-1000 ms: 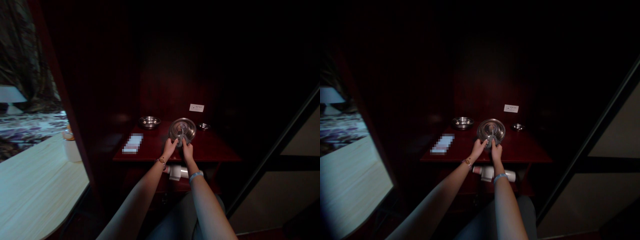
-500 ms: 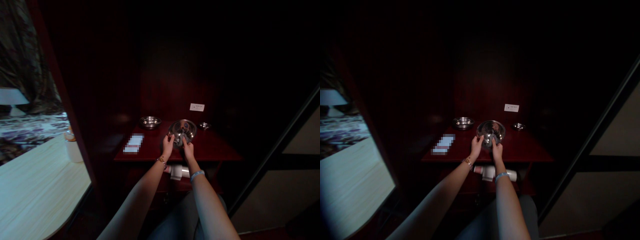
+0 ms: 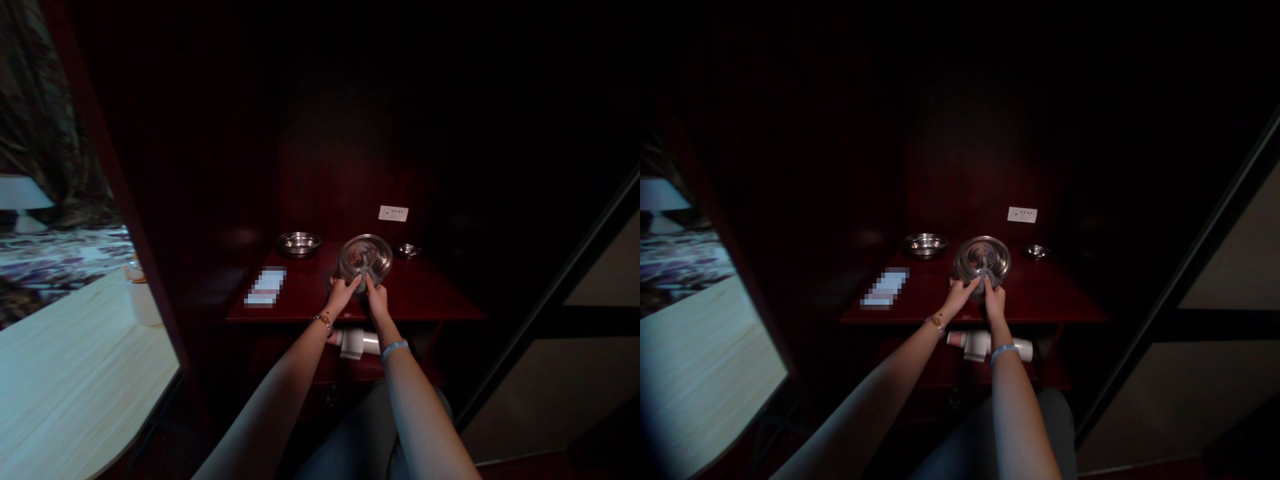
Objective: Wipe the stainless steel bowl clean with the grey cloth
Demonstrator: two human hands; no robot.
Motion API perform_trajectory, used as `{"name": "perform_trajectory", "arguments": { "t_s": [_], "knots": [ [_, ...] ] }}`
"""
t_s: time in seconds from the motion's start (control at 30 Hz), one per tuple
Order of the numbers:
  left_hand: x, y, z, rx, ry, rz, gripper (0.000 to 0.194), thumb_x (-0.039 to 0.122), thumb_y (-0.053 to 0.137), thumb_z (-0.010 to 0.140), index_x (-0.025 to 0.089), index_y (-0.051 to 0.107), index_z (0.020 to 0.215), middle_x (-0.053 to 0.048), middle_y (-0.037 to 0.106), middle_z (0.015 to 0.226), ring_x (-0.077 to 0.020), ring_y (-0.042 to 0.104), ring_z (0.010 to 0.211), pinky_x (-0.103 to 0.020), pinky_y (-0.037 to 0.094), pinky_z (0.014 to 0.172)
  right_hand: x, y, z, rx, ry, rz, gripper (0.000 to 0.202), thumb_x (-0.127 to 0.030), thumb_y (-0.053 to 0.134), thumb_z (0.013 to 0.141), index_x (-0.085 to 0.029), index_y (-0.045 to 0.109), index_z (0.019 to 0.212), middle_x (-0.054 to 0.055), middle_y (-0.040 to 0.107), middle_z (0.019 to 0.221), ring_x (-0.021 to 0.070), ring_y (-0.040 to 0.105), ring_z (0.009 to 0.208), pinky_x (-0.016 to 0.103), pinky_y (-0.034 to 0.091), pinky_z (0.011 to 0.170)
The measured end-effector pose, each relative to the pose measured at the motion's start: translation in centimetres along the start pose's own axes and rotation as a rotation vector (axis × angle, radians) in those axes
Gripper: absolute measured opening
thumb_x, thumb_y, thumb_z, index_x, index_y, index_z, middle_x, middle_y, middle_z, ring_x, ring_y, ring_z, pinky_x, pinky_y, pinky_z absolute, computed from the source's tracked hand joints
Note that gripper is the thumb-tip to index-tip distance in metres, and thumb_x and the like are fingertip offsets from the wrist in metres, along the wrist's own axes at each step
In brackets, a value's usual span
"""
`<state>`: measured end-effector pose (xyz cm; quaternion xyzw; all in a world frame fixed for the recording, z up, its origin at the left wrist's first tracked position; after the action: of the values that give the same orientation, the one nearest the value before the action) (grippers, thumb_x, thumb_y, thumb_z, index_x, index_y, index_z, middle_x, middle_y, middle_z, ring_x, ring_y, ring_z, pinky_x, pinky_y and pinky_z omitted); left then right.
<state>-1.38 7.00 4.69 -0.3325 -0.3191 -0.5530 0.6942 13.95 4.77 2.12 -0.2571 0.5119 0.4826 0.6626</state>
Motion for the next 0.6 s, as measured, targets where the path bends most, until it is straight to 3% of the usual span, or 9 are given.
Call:
{"name": "perform_trajectory", "arguments": {
  "t_s": [0.3,0.6],
  "knots": [
    [-0.3,1.0,0.1,-0.095,0.032,0.079,0.033,0.034,0.055,0.086,0.017,0.069,0.111,-0.008,0.067,0.121,-0.0240,0.051,0.124,-0.038,0.031,0.112,1.2,0.5,0.3,-0.040,0.115,0.092,0.058,-0.063,0.069,0.064,-0.007,0.071,0.079,0.004,0.066,0.063,0.0134,0.056,0.059,0.024,0.043,0.056],
    [-0.3,0.7,0.2,-0.071,0.046,0.019,0.029,0.032,0.055,0.085,0.016,0.072,0.102,-0.009,0.071,0.111,-0.0232,0.055,0.118,-0.037,0.033,0.109,0.9,0.5,0.0,-0.044,0.103,0.055,0.058,-0.065,0.067,0.065,-0.008,0.071,0.074,0.004,0.065,0.059,0.0151,0.059,0.059,0.023,0.041,0.053]
  ]
}}
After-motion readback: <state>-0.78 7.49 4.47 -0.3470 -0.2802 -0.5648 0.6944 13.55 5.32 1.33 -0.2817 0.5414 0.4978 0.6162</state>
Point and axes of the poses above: each hand's wrist, its own z-axis towards the middle knuckle, its own y-axis out of the palm, x = y × z, the point moved 8 cm from there along z, towards the middle knuckle
